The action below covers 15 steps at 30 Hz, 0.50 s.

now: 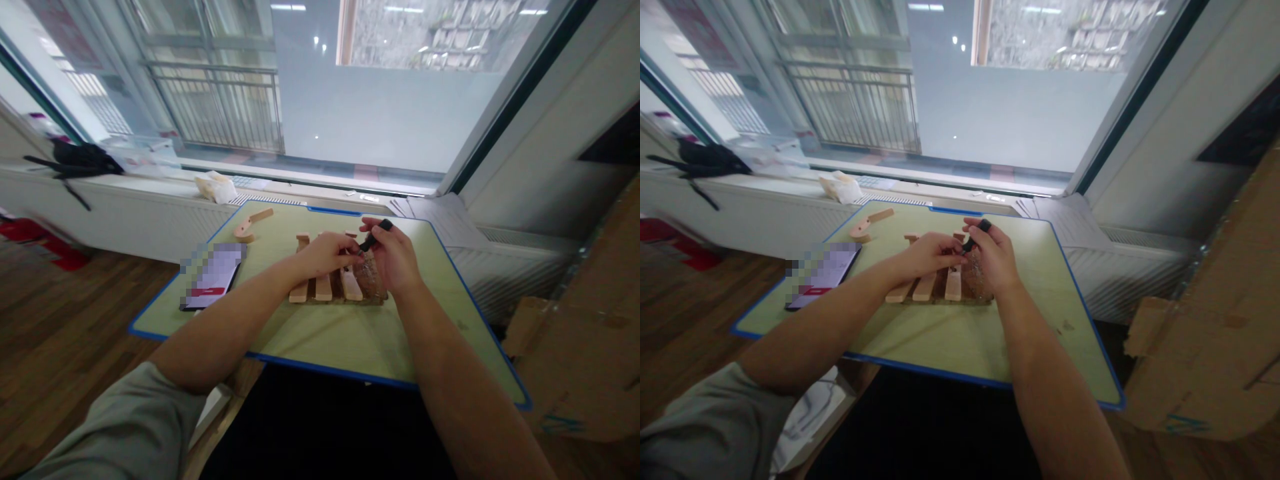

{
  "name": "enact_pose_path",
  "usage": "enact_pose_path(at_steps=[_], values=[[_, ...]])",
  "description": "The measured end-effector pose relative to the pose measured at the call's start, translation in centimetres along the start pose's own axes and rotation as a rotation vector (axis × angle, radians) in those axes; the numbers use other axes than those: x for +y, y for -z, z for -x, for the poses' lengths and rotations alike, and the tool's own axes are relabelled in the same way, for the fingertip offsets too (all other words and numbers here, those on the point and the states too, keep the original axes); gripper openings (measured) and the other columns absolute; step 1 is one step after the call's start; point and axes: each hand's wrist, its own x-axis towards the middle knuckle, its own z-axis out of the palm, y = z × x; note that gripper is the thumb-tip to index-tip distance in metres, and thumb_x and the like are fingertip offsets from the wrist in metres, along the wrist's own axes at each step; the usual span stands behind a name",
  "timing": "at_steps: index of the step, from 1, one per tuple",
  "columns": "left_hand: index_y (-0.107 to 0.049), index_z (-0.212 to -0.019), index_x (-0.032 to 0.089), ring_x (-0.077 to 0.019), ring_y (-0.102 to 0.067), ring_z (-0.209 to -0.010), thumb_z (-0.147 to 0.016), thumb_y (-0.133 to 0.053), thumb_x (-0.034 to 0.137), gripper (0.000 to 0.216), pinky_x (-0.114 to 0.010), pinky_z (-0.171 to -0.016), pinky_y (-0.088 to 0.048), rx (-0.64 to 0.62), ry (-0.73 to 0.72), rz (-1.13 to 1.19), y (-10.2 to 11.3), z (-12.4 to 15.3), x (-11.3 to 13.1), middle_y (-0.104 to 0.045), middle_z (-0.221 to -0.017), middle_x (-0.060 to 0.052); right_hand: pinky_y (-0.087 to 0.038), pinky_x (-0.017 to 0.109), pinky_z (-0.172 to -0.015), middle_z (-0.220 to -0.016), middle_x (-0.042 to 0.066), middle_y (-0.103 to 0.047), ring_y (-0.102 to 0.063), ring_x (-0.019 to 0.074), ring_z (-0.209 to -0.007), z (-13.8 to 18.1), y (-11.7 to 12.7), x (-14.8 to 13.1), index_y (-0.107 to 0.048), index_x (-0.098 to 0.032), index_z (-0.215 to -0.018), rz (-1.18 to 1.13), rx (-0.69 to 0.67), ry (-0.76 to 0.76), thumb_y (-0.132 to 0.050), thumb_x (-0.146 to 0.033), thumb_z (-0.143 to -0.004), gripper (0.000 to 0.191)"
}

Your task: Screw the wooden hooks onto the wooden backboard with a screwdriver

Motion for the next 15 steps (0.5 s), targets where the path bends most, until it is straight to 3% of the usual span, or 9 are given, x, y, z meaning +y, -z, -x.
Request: enact_pose_path(at_steps=[9,12,15], values=[[-0.073,-0.086,0.013,-0.0105,-0.056,-0.066,-0.081,-0.062,0.034,0.024,-0.024,-0.065,-0.043,-0.060,0.047,0.088,0.6,0.2,0.2,-0.066,-0.070,0.000,-0.045,0.022,-0.063,-0.068,-0.001,-0.061,-0.055,0.0094,-0.068,-0.1,0.4,0.0,-0.070,-0.019,-0.074,0.013,-0.034,0.018,-0.066,-0.029,-0.072,0.011],[-0.071,-0.094,0.012,-0.0099,-0.056,-0.065,-0.078,-0.059,0.024,0.023,-0.023,-0.063,-0.044,-0.081,0.047,0.082,1.4,0.5,0.2,-0.067,-0.075,-0.001,-0.044,0.023,-0.062,-0.068,-0.002,-0.059,-0.053,0.0089,-0.066,-0.2,0.3,0.2,-0.065,-0.020,-0.070,0.030,-0.010,0.033,-0.065,-0.031,-0.072,0.012],[-0.067,-0.108,0.014,-0.0095,-0.056,-0.067,-0.071,-0.055,0.010,0.039,-0.022,-0.064,-0.044,-0.194,0.007,-0.032,2.5,0.9,0.2,-0.067,-0.081,-0.001,-0.043,0.023,-0.059,-0.068,-0.003,-0.056,-0.050,0.0084,-0.062,-0.3,0.2,0.1,-0.059,-0.020,-0.069,0.045,0.030,0.027,-0.065,-0.035,-0.071,0.015]])
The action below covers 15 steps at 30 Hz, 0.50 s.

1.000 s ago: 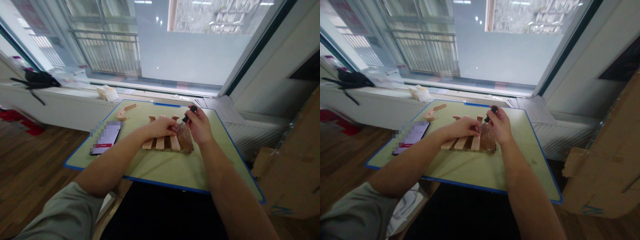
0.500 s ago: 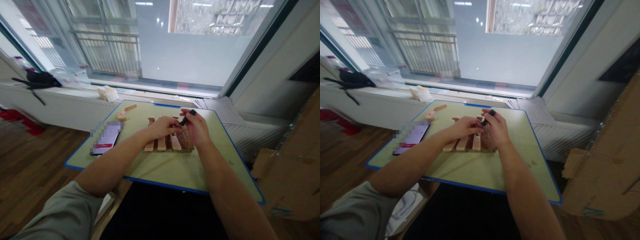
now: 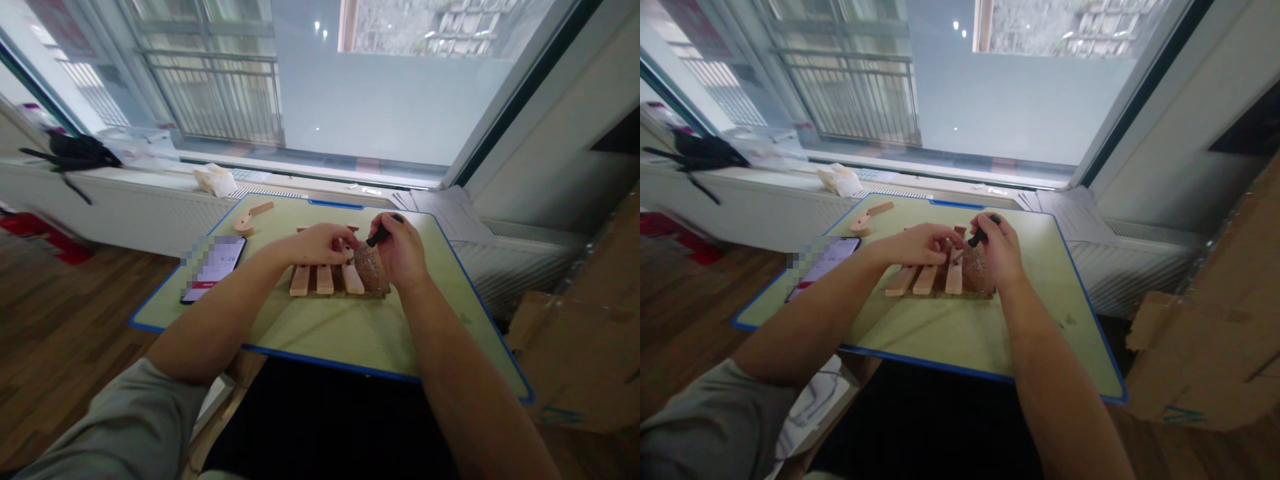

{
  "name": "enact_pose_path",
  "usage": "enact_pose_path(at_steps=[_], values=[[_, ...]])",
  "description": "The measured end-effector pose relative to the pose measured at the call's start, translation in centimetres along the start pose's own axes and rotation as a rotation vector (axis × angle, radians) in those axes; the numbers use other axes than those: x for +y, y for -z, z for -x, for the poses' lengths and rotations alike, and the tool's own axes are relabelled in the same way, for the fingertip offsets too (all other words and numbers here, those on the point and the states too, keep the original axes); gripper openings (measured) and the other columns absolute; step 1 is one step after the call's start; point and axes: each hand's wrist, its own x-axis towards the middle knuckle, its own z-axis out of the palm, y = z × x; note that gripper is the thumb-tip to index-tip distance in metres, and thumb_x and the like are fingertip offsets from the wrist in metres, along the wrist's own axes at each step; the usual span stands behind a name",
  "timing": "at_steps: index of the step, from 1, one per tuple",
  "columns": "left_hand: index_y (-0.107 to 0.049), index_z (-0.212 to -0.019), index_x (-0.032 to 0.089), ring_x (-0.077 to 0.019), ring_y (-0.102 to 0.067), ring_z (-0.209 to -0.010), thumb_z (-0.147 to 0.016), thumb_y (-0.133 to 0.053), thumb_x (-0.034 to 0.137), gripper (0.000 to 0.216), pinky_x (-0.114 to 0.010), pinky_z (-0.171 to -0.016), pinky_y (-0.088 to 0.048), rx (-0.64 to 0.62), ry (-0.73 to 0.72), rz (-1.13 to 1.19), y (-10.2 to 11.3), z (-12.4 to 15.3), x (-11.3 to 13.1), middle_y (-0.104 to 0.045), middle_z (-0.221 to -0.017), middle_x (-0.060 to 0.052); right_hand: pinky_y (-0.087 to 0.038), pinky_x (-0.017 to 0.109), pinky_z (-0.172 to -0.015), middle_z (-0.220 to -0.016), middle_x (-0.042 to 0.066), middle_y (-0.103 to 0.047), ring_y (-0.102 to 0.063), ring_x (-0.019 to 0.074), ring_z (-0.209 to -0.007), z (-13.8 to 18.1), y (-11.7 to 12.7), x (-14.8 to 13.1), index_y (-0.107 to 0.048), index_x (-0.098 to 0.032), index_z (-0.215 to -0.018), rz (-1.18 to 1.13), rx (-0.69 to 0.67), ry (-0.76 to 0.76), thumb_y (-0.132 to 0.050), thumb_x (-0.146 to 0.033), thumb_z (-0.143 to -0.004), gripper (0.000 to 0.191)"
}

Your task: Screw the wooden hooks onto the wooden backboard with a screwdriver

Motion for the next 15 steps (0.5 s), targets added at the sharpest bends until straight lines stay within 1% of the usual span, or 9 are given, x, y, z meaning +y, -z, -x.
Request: enact_pose_path(at_steps=[2,4,7,9,13,15], values=[[-0.065,-0.111,0.016,-0.0097,-0.057,-0.070,-0.067,-0.053,0.005,0.046,-0.021,-0.065,-0.043,-0.117,-0.035,-0.090,0.33,0.20,0.00,-0.067,-0.085,-0.001,-0.041,0.023,-0.058,-0.067,-0.003,-0.054,-0.049,0.0080,-0.060,-0.07,0.02,-0.07,-0.058,-0.020,-0.068,0.000,0.019,0.011,-0.065,-0.035,-0.070,0.017],[-0.066,-0.106,0.016,-0.0104,-0.058,-0.072,-0.068,-0.055,0.006,0.042,-0.022,-0.067,-0.043,-0.171,-0.038,-0.160,0.28,0.18,0.01,-0.067,-0.086,-0.001,-0.041,0.022,-0.058,-0.067,-0.003,-0.053,-0.049,0.0079,-0.061,-0.15,0.08,-0.11,-0.056,-0.020,-0.068,-0.003,0.036,0.026,-0.065,-0.036,-0.070,0.018],[-0.066,-0.101,0.015,-0.0121,-0.058,-0.075,-0.072,-0.060,0.013,0.029,-0.023,-0.069,-0.043,-0.161,-0.020,-0.196,-0.16,-0.07,0.08,-0.067,-0.086,-0.002,-0.041,0.023,-0.059,-0.068,-0.003,-0.053,-0.049,0.0084,-0.062,-0.24,0.18,-0.10,-0.054,-0.021,-0.069,0.025,0.049,0.038,-0.063,-0.037,-0.071,0.019],[-0.066,-0.101,0.014,-0.0128,-0.059,-0.076,-0.073,-0.064,0.016,0.028,-0.024,-0.069,-0.044,-0.156,-0.021,-0.194,-0.38,-0.20,0.13,-0.067,-0.088,-0.003,-0.042,0.023,-0.059,-0.068,-0.003,-0.053,-0.049,0.0086,-0.062,-0.28,0.21,-0.09,-0.053,-0.021,-0.070,0.047,0.047,0.050,-0.062,-0.038,-0.072,0.019],[-0.067,-0.102,0.013,-0.0128,-0.060,-0.076,-0.073,-0.066,0.016,0.030,-0.023,-0.069,-0.045,-0.156,-0.012,-0.184,-0.34,-0.25,0.00,-0.068,-0.087,-0.003,-0.042,0.024,-0.059,-0.068,-0.003,-0.052,-0.050,0.0090,-0.062,-0.31,0.17,-0.05,-0.051,-0.022,-0.070,0.095,0.050,0.063,-0.060,-0.042,-0.075,0.023],[-0.068,-0.101,0.014,-0.0129,-0.061,-0.079,-0.073,-0.066,0.015,0.027,-0.024,-0.073,-0.047,-0.155,-0.020,-0.175,-0.23,-0.28,-0.27,-0.069,-0.089,-0.003,-0.042,0.024,-0.059,-0.068,-0.003,-0.052,-0.050,0.0092,-0.062,-0.32,0.16,-0.01,-0.051,-0.022,-0.070,0.110,0.060,0.062,-0.061,-0.045,-0.075,0.025]])
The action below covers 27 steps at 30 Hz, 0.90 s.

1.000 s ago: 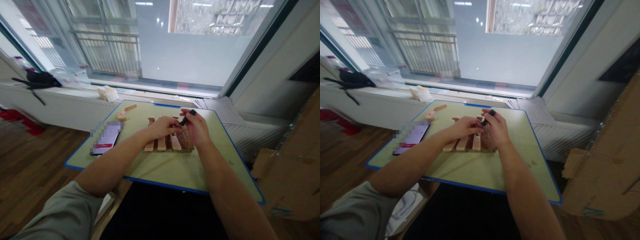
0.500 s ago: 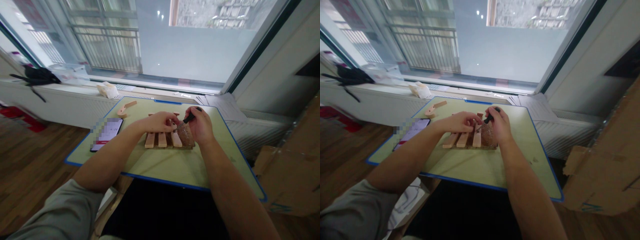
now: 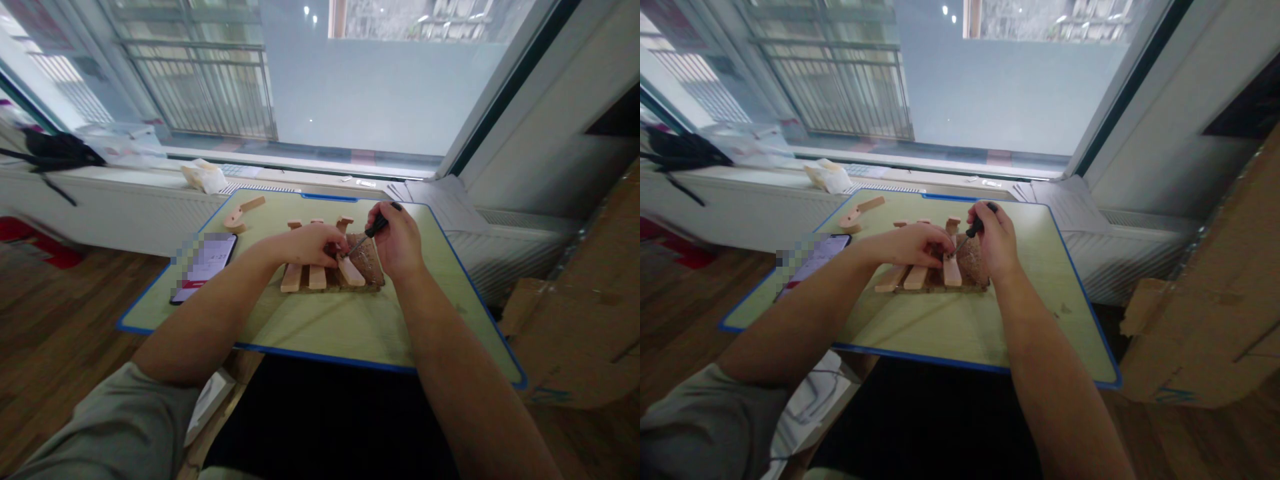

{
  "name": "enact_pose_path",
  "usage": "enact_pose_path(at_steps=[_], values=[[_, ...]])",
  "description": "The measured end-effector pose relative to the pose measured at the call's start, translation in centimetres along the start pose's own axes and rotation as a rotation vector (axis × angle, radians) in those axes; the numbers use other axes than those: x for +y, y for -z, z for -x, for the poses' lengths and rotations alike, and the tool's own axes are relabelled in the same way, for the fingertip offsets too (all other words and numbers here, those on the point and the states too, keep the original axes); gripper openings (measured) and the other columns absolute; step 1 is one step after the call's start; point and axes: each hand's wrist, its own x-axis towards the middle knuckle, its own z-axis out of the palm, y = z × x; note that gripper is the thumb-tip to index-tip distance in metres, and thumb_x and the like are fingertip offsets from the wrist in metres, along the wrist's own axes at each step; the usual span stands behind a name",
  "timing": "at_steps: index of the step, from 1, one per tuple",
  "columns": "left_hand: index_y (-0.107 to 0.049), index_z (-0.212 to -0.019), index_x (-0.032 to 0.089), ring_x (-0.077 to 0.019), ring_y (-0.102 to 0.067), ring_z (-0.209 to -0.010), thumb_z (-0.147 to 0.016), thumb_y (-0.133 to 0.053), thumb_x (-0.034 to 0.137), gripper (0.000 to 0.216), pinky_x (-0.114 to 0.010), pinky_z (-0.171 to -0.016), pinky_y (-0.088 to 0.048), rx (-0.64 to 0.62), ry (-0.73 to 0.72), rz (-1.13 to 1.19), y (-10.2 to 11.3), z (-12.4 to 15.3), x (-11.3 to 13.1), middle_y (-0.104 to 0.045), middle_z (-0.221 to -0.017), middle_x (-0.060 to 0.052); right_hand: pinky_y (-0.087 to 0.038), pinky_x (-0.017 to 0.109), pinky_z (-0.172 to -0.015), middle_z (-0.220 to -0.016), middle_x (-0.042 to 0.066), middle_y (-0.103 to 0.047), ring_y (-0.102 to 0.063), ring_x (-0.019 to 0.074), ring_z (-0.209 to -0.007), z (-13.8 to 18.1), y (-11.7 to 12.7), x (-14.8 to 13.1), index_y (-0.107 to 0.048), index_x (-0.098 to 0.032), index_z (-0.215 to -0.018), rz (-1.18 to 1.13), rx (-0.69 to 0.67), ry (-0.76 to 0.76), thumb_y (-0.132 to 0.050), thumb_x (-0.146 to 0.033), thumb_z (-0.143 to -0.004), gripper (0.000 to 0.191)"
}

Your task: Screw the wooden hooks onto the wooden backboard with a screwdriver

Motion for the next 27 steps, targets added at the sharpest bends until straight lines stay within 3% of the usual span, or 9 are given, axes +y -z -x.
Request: enact_pose_path(at_steps=[5,12,17,19,22,24,27], values=[[-0.072,-0.092,0.016,-0.0146,-0.063,-0.091,-0.074,-0.068,0.016,0.018,-0.027,-0.087,-0.047,0.033,-0.090,-0.052,-0.1,-0.2,-0.8,-0.070,-0.096,-0.004,-0.042,0.023,-0.057,-0.067,-0.003,-0.053,-0.050,0.0084,-0.061,-0.1,0.0,0.1,-0.052,-0.022,-0.069,-0.035,0.006,-0.007,-0.063,-0.047,-0.075,0.028],[-0.073,-0.087,0.017,-0.0140,-0.063,-0.092,-0.074,-0.068,0.014,0.015,-0.026,-0.090,-0.047,0.029,-0.123,-0.050,-0.2,-0.3,-0.7,-0.071,-0.097,-0.004,-0.044,0.025,-0.056,-0.061,-0.005,-0.047,-0.052,0.0100,-0.058,-0.1,-0.1,-0.3,-0.043,-0.023,-0.070,-0.061,0.005,0.012,-0.055,-0.059,-0.080,0.038],[-0.074,-0.080,0.017,-0.0137,-0.064,-0.089,-0.074,-0.067,0.015,0.010,-0.025,-0.087,-0.047,0.016,-0.092,-0.091,-0.2,-0.4,-0.5,-0.072,-0.096,-0.004,-0.037,0.025,-0.051,-0.059,-0.005,-0.046,-0.044,0.0091,-0.051,-0.2,0.9,-0.8,-0.047,-0.023,-0.071,0.187,0.032,0.149,-0.052,-0.051,-0.083,0.030],[-0.075,-0.080,0.017,-0.0140,-0.064,-0.087,-0.073,-0.067,0.014,0.011,-0.025,-0.085,-0.047,0.038,-0.059,-0.120,0.0,-0.3,-0.5,-0.073,-0.093,-0.003,-0.037,0.025,-0.055,-0.059,-0.004,-0.051,-0.045,0.0095,-0.054,0.0,1.6,-1.3,-0.055,-0.022,-0.072,0.469,-0.087,0.243,-0.059,-0.042,-0.079,0.022],[-0.076,-0.085,0.019,-0.0138,-0.065,-0.081,-0.072,-0.065,0.013,0.018,-0.024,-0.080,-0.047,0.059,0.015,-0.138,0.3,-0.2,-0.4,-0.075,-0.087,-0.002,-0.036,0.027,-0.060,-0.063,-0.001,-0.062,-0.052,0.0124,-0.060,0.4,2.4,-1.9,-0.067,-0.019,-0.072,0.958,-0.501,0.232,-0.064,-0.036,-0.074,0.017],[-0.077,-0.088,0.021,-0.0135,-0.066,-0.079,-0.073,-0.063,0.012,0.022,-0.023,-0.077,-0.047,0.050,0.048,-0.140,0.5,-0.1,-0.3,-0.075,-0.088,-0.001,-0.035,0.028,-0.059,-0.067,0.001,-0.066,-0.054,0.0138,-0.062,0.6,2.5,-2.0,-0.072,-0.019,-0.079,1.093,-0.688,0.161,-0.062,-0.037,-0.076,0.021],[-0.077,-0.087,0.021,-0.0142,-0.066,-0.078,-0.073,-0.063,0.013,0.021,-0.023,-0.076,-0.046,0.060,0.058,-0.176,0.5,-0.1,-0.2,-0.075,-0.087,-0.002,-0.037,0.027,-0.060,-0.075,0.002,-0.070,-0.057,0.0150,-0.065,0.6,2.2,-1.7,-0.074,-0.022,-0.087,1.106,-0.791,0.112,-0.060,-0.035,-0.078,0.022]])
